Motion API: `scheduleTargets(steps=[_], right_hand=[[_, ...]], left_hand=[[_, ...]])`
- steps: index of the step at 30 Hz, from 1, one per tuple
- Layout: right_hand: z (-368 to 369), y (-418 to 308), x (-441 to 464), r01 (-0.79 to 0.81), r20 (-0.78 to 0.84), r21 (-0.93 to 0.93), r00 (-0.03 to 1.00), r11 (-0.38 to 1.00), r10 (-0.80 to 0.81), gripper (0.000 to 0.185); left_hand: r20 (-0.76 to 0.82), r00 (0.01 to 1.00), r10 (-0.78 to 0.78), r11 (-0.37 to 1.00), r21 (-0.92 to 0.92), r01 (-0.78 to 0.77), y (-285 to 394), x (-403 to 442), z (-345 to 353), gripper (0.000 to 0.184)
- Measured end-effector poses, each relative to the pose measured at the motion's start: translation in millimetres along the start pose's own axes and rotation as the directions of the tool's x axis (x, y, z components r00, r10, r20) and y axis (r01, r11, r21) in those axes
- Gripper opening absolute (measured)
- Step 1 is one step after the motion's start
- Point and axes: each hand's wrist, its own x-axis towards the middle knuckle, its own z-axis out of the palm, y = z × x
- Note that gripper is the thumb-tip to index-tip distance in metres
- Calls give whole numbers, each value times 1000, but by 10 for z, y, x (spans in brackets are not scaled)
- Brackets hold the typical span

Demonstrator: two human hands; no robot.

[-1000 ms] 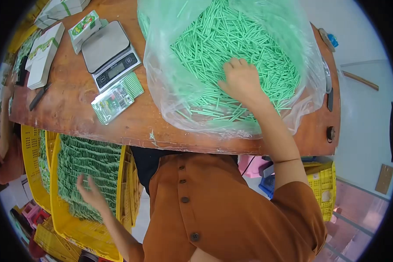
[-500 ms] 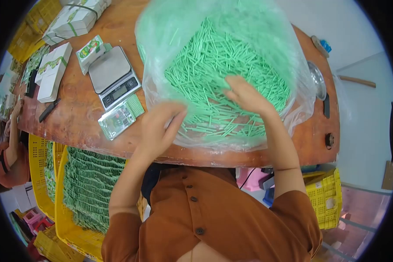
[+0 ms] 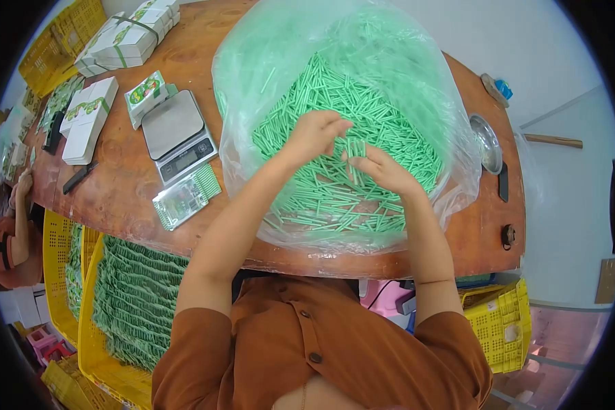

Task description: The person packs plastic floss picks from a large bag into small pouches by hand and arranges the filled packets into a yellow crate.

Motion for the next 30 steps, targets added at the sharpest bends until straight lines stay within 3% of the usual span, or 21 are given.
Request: scheduleTargets(steps=[2,7,8,9,10,12,13,16,17,18,19,20,21,22,23,24,25,26,28,29,30], right_hand=[[0,70,-26,-32,28,13,999,999,32,26],[44,34,-49,-4,25,224,1000,975,-1,21],[52,78,-22,-5,25,227,1000,974,-1,21],[45,152,26,18,-70,-117,997,993,-26,20],[45,195,37,3,-152,-446,985,895,-80,20],[42,161,-16,-54,-180,-623,981,780,-76,19],[41,140,-28,-109,-202,-769,976,629,-77,19],[115,78,1,-63,-181,-784,975,618,-130,19],[161,63,5,-57,-176,-786,975,616,-134,19],[213,38,-3,21,-206,-696,952,717,-228,21],[227,7,6,113,-246,-598,916,794,-316,24],[200,-77,16,124,-239,-604,914,787,-328,24],[167,-196,2,59,-341,-507,903,860,-262,26],[132,-270,15,0,-431,-399,883,917,-187,29],[189,-242,70,-3,-430,-398,884,917,-183,29],[313,-164,163,135,-589,-174,780,976,-212,30],[423,-83,257,313,-728,35,659,949,-190,30],[450,53,299,326,-715,46,670,944,-196,30],[407,215,278,234,-626,-87,744,968,-236,30],[398,183,249,189,-545,-151,803,970,-241,29],[410,-25,139,132,-406,-205,890,970,-207,29]], left_hand=[[319,932,-170,780,-534,325,-105,-10,-44,18],[375,905,-199,725,-565,394,-101,-44,42,15],[244,940,-240,888,-337,314,-31,-44,54,16],[105,966,-234,968,-65,242,9,-41,64,17],[110,966,-234,968,-63,242,-62,-45,67,17],[-209,941,266,795,599,-92,-158,-30,23,18],[-213,941,264,797,598,-89,-196,-3,22,18],[-95,938,333,804,548,-230,129,-4,64,37],[140,986,87,893,427,-140,271,-19,269,51],[388,913,-130,944,331,-6,362,-24,364,65],[375,918,-126,942,336,-8,365,-20,348,65],[205,978,-25,997,79,9,359,-9,333,72],[13,999,31,982,-184,-28,356,2,326,80],[4,999,37,983,-182,-36,363,40,316,80],[-13,993,-117,822,-562,89,408,36,321,79],[33,962,-269,503,-847,170,437,0,352,77],[79,942,-326,298,-937,182,417,11,404,68],[59,939,-338,311,-935,170,434,-77,291,68],[-16,984,-178,780,-612,131,499,-421,-81,61],[-250,968,25,990,-129,-59,458,-705,-409,57],[-307,907,288,894,425,-140,398,-1096,-780,54]])
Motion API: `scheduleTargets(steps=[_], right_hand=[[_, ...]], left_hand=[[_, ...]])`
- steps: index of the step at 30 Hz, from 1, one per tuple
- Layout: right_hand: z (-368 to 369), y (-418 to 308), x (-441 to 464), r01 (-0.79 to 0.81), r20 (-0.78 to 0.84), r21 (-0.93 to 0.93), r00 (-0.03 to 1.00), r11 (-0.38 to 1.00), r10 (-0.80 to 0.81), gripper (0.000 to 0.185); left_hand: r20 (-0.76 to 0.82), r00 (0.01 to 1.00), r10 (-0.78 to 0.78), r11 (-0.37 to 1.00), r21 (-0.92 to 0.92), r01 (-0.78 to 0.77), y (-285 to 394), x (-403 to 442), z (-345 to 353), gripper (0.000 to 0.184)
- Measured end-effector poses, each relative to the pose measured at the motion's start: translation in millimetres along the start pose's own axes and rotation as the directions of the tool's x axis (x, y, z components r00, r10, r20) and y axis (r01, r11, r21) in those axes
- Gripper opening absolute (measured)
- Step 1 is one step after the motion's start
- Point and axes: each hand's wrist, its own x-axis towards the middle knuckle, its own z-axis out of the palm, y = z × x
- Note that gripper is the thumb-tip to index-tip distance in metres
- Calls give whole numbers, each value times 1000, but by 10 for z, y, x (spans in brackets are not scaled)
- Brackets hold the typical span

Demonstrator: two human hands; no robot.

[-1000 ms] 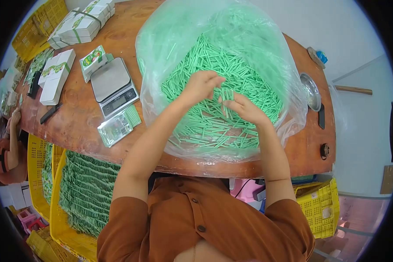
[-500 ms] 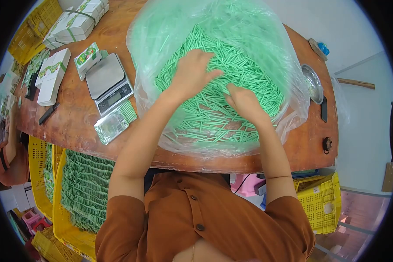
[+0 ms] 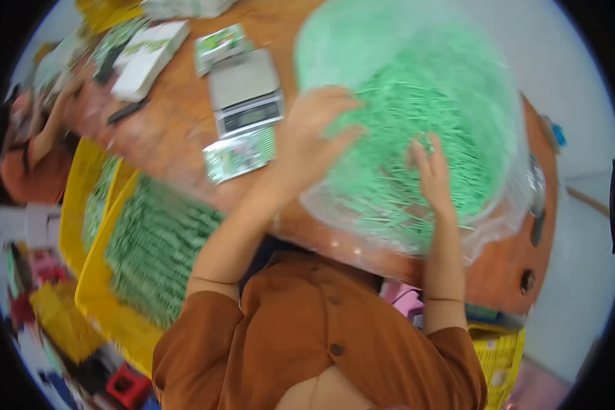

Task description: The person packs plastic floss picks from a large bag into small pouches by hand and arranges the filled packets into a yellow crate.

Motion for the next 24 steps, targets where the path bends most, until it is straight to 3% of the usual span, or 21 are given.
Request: scheduleTargets(steps=[2,3,5,9,11,12,14,16,18,19,20,21,22,24], right_hand=[[95,-5,-5,143,95,-413,989,899,-114,27],[163,-5,23,156,108,-383,986,910,-123,27],[272,-32,33,263,192,-450,962,853,-196,23],[339,-190,11,306,242,-446,946,841,-216,20],[165,-222,-104,14,2,-100,1000,995,-14,22],[165,-50,-136,-10,-36,-135,999,991,5,22],[174,588,-246,257,-71,-577,930,775,-361,25],[165,616,-368,229,35,-662,961,713,-275,27],[166,407,-310,274,-109,-494,922,825,-372,26],[154,307,-333,251,-126,-506,925,826,-358,26],[140,209,-310,162,-158,-251,966,954,-206,25],[135,166,-279,61,-145,29,988,998,-56,25],[142,186,-259,62,-155,30,986,998,-56,25],[164,267,-251,-50,-230,260,967,964,113,21]], left_hand=[[-51,997,-64,878,472,80,-240,-585,-759,44],[-46,996,-76,862,500,89,-276,-759,-828,44],[202,973,-110,565,818,-106,-437,-1135,-816,41],[322,942,-90,577,788,-214,-820,-1403,-618,39],[342,936,-79,654,726,-210,-928,-1502,-681,32],[367,928,-63,721,660,-212,-1004,-1516,-704,25],[363,925,-109,848,519,-104,-1006,-1526,-783,17],[203,976,83,838,516,-179,-1122,-1590,-698,16],[86,996,16,835,546,-61,-850,-1412,-649,13],[101,994,30,845,529,-79,-855,-1423,-605,13],[78,997,-18,826,563,-29,-884,-1415,-601,13],[50,997,-66,799,601,23,-894,-1363,-602,13],[54,997,-57,799,601,13,-855,-1302,-544,13],[-80,962,-261,952,146,270,-452,-1073,-271,17]])
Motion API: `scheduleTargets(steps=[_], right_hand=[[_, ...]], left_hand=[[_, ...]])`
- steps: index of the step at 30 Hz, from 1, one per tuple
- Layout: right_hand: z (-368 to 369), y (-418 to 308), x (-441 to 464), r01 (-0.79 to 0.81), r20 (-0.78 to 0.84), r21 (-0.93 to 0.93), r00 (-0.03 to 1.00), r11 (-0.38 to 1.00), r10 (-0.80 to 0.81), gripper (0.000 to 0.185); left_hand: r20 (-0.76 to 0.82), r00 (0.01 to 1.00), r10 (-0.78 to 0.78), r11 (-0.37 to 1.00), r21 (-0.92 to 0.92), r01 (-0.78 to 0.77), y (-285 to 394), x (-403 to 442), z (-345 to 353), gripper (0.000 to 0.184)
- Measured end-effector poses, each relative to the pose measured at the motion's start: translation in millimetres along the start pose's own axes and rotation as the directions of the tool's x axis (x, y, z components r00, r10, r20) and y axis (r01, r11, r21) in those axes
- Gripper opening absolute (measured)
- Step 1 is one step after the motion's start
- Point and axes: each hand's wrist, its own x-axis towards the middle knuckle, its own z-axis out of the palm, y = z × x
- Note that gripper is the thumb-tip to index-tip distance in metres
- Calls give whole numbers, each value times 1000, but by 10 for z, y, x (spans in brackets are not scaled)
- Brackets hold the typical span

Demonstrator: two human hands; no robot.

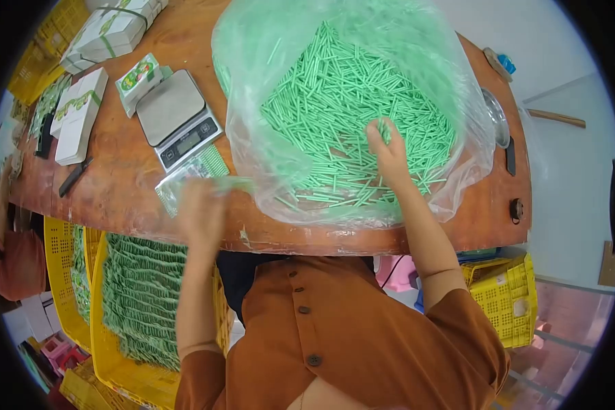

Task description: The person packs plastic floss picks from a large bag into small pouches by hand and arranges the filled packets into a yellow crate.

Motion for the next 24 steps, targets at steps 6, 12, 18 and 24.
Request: scheduleTargets(steps=[6,12,18,24], right_hand=[[-87,5,246,-626,608,693,774,357,178,22],[83,-631,18,-176,275,262,956,949,102,26],[96,-441,-131,-92,347,276,938,957,-10,25],[53,-536,-157,336,338,-271,911,902,-237,17]], left_hand=[[380,923,56,919,-382,102,724,214,1128,24],[390,921,3,911,-381,158,736,202,1236,28],[526,843,-108,739,-525,422,581,77,1213,14],[412,911,-22,375,-841,389,754,195,1112,28]])
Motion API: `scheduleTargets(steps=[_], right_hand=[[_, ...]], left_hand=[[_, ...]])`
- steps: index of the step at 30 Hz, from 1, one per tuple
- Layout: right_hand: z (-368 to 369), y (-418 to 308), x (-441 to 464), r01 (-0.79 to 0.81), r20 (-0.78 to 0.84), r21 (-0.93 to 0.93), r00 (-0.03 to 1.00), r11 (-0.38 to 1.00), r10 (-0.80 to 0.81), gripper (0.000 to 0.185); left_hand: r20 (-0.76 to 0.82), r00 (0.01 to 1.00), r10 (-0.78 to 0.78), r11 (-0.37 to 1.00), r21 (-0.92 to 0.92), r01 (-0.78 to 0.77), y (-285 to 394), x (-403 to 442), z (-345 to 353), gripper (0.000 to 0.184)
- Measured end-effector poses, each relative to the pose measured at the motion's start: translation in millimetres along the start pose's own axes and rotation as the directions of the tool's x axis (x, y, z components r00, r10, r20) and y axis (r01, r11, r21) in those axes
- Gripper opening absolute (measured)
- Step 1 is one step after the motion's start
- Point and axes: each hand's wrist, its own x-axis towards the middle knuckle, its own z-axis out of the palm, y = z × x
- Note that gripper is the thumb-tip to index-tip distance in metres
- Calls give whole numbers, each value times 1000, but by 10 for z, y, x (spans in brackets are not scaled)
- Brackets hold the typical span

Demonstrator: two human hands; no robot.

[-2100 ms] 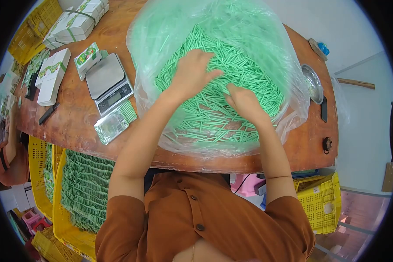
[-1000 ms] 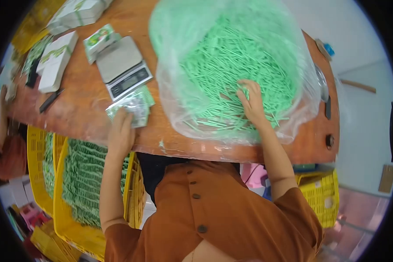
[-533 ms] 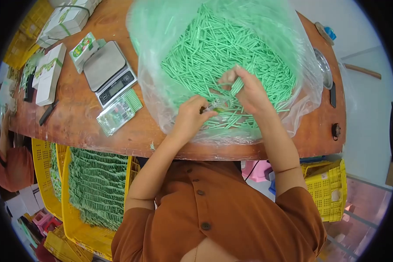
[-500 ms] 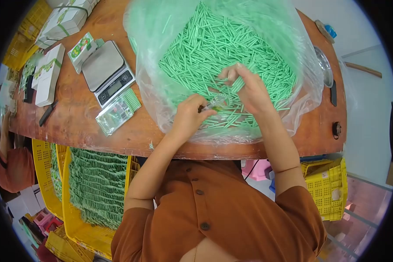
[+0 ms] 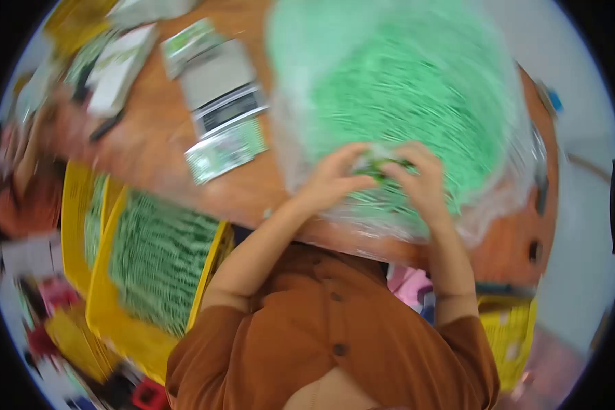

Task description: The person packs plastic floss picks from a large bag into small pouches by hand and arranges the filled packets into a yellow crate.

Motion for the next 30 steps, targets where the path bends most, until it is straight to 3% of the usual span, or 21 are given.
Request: scheduleTargets(steps=[1,3,4,5,7,8,10,12,13,14,15,17,18,19,20,21,22,23,25,27,30], right_hand=[[-42,-103,23,-32,-24,-46,999,998,31,12],[-123,-31,-11,141,-81,-250,983,958,-166,9],[-148,-134,31,192,-81,-276,972,942,-222,11],[-122,-222,76,321,-79,-387,923,864,-378,16],[48,-383,88,604,52,-296,784,740,-619,18],[223,-472,103,620,66,-250,777,744,-626,18],[594,-823,101,661,307,112,687,742,-659,19],[860,-991,22,766,242,-45,631,641,-737,22],[945,-923,-13,667,97,77,734,741,-672,21],[962,-885,-43,554,-39,192,829,810,-558,20],[983,-1037,-25,471,283,151,822,869,-494,20],[1115,-1017,-18,531,795,-99,550,842,-254,24],[1221,-980,-61,575,734,196,451,794,-508,25],[1394,-987,-200,573,379,397,609,717,-696,20],[1409,-974,-265,598,380,435,555,673,-740,14],[1189,-926,-216,608,396,323,609,725,-687,14],[1001,-940,-152,583,436,261,640,769,-633,17],[882,-933,-106,554,471,231,655,800,-590,20],[399,-408,58,374,320,-274,904,886,-283,20],[-21,-94,268,67,183,-635,981,770,65,22],[-137,332,188,155,233,-753,972,640,38,27]], left_hand=[[0,994,113,970,217,-110,-76,-4,-53,30],[65,997,-46,991,129,37,36,-24,-187,34],[125,984,128,911,378,-166,141,-33,-283,37],[131,889,438,786,424,-449,178,-61,-392,43],[264,739,620,403,700,-589,974,-337,-407,40],[232,757,610,405,731,-550,1005,-558,-431,40],[181,980,81,416,887,-199,1110,-929,-483,29],[0,912,411,315,939,-142,1275,-1617,-858,16],[-256,920,297,101,967,236,1339,-1940,-1045,20],[-344,772,535,195,939,284,1504,-2392,-1317,25],[-457,625,633,88,844,529,1530,-2882,-1546,24],[-622,246,744,35,403,915,1546,-3842,-2072,23],[-695,110,710,130,283,950,1412,-4178,-2307,22],[-865,194,463,295,357,886,1127,-4868,-2718,29],[-903,260,343,286,364,886,657,-5563,-3157,42],[-992,-39,-123,554,-101,826,645,-5308,-3039,55],[-987,43,-156,561,-53,826,737,-4936,-2902,55],[-999,38,-28,468,21,883,911,-4700,-2686,52],[-992,38,119,364,79,928,1113,-4481,-2641,54],[-949,84,305,63,108,992,1241,-4399,-2691,54],[-904,250,345,239,343,909,1217,-3448,-2192,47]])
